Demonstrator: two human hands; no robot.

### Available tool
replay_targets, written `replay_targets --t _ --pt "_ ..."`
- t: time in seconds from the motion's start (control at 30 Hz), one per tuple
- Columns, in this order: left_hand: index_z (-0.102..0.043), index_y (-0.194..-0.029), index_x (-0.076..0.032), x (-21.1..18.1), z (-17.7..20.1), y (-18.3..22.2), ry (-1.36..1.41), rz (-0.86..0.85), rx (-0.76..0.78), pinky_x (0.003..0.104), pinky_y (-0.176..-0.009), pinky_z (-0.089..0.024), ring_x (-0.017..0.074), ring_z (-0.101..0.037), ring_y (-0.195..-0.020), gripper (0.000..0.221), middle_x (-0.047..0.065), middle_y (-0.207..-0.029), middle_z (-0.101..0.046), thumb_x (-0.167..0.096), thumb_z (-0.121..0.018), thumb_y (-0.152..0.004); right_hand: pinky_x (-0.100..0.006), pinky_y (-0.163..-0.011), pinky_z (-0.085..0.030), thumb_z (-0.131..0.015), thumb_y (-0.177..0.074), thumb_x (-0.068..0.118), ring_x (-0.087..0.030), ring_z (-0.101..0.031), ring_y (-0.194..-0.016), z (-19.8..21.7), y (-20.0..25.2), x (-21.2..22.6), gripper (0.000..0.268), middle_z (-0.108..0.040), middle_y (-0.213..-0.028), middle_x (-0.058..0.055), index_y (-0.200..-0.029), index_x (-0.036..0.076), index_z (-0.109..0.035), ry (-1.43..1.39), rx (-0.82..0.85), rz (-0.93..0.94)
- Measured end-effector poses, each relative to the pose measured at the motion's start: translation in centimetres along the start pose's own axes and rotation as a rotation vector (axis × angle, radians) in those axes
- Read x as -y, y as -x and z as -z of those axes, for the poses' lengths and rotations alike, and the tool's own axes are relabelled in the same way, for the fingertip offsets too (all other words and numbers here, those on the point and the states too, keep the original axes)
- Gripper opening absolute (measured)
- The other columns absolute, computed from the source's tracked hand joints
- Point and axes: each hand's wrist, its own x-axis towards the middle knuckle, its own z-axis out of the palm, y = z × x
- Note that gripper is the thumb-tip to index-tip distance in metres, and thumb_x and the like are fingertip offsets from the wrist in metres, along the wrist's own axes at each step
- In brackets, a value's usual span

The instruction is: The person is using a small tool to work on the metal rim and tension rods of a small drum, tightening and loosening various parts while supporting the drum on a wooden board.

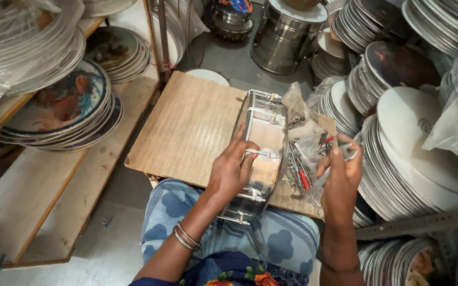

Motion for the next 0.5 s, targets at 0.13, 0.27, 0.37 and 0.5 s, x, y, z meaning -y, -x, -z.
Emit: replay_targets --t 0.13,0.27,0.37,0.5 --pt "-0.065 -0.109 -0.010 -0.6 -0.2 0.2 -0.014 -0.058 0.006 0.045 -0.098 -0.055 0.0436 -0.058 -0.133 0.013 0.028 -0.147 -0.054 -0.011 -0.068 -0.096 -0.022 -0.064 -0.045 -0.049 -0.110 0.010 -0.008 -0.050 -0.066 -2.1 -0.1 1.7 0.034 -0.057 -0.087 -0.002 -0.143 0.003 -0.042 -0.036 -0.014 0.102" --pt "-0.067 -0.108 -0.012 -1.2 -0.6 0.5 -0.031 -0.028 0.026 0.045 -0.093 -0.056 0.0424 -0.061 -0.129 0.013 0.027 -0.148 -0.054 -0.013 -0.068 -0.095 -0.020 -0.057 -0.039 -0.048 -0.113 0.010 -0.007 -0.048 -0.062 -2.9 0.7 2.9 0.031 -0.055 -0.079 -0.003 -0.142 0.005 -0.039 0.046 0.014 0.175" --pt "-0.068 -0.108 -0.012 -1.3 -0.6 0.4 -0.039 -0.010 0.021 0.045 -0.091 -0.057 0.0427 -0.062 -0.125 0.013 0.026 -0.148 -0.054 -0.014 -0.069 -0.095 -0.018 -0.050 -0.039 -0.048 -0.114 0.010 -0.006 -0.049 -0.059 -3.1 0.8 2.7 0.029 -0.056 -0.081 -0.005 -0.140 0.007 -0.036 0.089 0.010 0.286" --pt "-0.067 -0.107 -0.011 -1.3 -0.4 0.3 -0.033 0.031 0.039 0.044 -0.088 -0.057 0.0412 -0.066 -0.119 0.012 0.026 -0.151 -0.053 -0.014 -0.068 -0.095 -0.019 -0.053 -0.046 -0.050 -0.116 0.006 -0.009 -0.056 -0.067 -3.2 0.6 0.8 0.032 -0.056 -0.088 -0.007 -0.142 0.010 -0.032 0.179 0.014 0.502"
